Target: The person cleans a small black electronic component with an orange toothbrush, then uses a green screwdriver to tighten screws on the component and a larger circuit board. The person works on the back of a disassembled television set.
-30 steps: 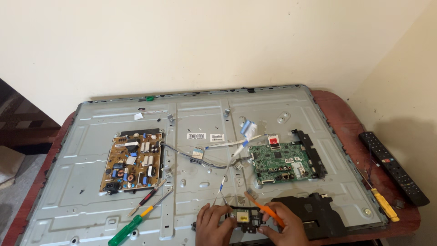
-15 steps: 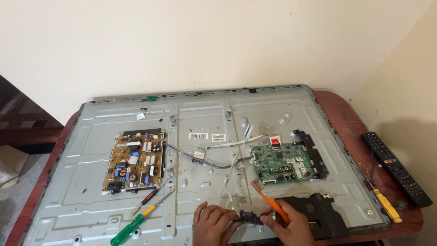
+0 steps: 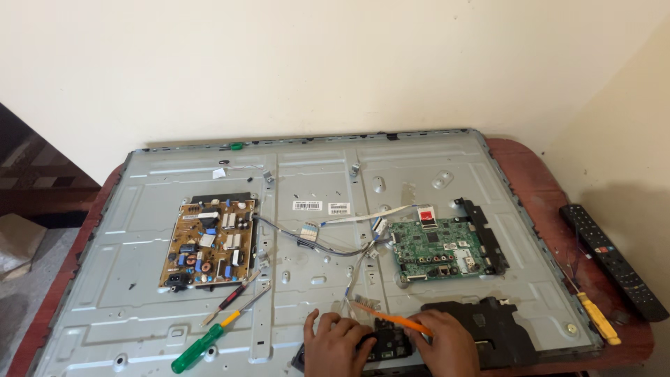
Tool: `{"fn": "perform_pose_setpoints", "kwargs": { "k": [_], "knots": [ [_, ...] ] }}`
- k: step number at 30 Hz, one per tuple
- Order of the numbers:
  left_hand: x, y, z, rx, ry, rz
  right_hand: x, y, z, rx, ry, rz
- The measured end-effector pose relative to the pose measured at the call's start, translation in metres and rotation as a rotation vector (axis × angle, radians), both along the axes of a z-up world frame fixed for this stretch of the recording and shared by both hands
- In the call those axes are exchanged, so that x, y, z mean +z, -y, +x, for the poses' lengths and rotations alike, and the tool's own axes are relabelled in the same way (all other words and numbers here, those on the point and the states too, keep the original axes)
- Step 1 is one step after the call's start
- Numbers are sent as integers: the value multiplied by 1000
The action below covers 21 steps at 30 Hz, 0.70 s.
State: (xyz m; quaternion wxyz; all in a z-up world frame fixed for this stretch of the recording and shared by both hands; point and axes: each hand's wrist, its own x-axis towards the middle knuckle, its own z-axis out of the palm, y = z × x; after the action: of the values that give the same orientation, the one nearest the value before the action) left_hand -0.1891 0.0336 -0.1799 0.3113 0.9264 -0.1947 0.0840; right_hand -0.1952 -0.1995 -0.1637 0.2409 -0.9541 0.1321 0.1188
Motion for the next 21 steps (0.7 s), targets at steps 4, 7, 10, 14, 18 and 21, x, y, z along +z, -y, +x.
{"fn": "perform_pose_setpoints", "kwargs": {
  "k": [4,7,10,14,18,21],
  "knots": [
    [-12,0,1,4,-53,37,16,4,3,180,124,191],
    [-27,0,0,3,43,31,29,3,3,252,-24,194],
    [-40,2,-3,2,119,43,39,-1,2,289,-135,121],
    [-45,-7,-5,-80,255,79,44,3,8,384,-133,121],
    [-45,-15,-1,-166,318,105,36,14,11,361,-140,169],
    [-49,-15,0,-198,211,175,28,18,8,287,-105,243]
  ]
}}
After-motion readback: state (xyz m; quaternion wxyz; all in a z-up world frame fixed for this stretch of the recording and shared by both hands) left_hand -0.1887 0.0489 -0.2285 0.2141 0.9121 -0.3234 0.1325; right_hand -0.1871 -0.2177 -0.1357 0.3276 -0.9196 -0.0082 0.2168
